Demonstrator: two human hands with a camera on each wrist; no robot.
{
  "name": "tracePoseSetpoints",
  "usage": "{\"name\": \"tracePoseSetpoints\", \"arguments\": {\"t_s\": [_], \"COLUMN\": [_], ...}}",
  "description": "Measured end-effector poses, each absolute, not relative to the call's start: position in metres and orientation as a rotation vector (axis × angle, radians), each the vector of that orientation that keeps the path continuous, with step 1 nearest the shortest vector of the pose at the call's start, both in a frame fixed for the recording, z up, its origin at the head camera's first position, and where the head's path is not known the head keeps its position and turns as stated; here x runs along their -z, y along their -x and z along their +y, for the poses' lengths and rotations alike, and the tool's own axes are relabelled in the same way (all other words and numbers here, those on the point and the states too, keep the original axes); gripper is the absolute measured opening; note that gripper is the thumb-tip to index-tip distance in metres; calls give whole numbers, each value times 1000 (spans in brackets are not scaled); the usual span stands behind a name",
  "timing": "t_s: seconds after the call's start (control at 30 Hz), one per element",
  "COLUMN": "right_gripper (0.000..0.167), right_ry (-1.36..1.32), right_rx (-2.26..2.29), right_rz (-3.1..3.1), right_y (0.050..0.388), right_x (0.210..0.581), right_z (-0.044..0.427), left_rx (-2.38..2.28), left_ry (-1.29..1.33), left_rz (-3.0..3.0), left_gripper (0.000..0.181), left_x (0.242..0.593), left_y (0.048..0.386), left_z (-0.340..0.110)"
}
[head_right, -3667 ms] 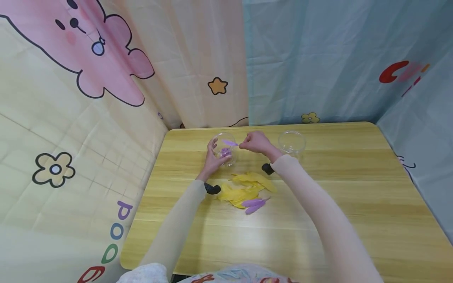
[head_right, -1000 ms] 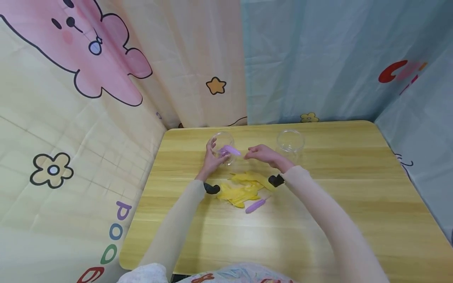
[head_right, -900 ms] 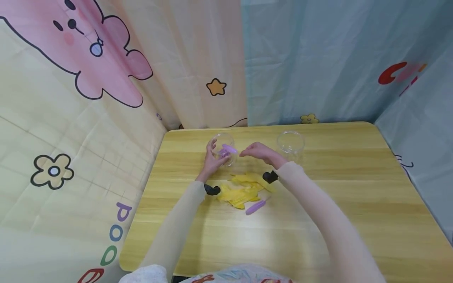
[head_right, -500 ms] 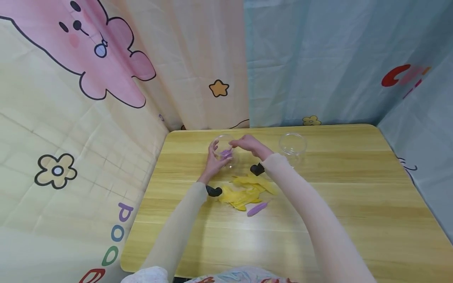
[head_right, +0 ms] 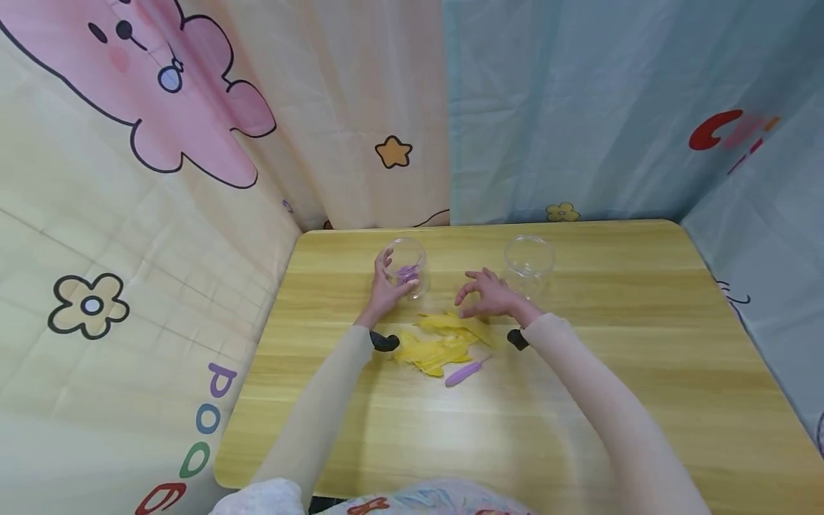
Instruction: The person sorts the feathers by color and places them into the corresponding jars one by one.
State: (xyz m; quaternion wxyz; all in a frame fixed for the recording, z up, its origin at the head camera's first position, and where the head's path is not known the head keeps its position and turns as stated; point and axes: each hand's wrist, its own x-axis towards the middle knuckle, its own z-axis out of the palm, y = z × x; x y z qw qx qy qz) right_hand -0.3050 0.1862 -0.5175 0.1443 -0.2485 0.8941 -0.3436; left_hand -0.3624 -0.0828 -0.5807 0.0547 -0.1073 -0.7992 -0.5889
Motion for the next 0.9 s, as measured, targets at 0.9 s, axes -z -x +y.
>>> {"name": "tracePoseSetpoints", "arguments": {"t_s": [0.9], "right_gripper": [20], "right_ry": [988], "right_rx": [885], "right_rz": [2698], "right_y": [238], "right_x": [587], "right_z": [219], "left_rx": [1803], "left_ry": [299], "left_rz": [-2465], "left_gripper": [103], "left_x": [579], "left_y": [361], "left_z": [-84]}}
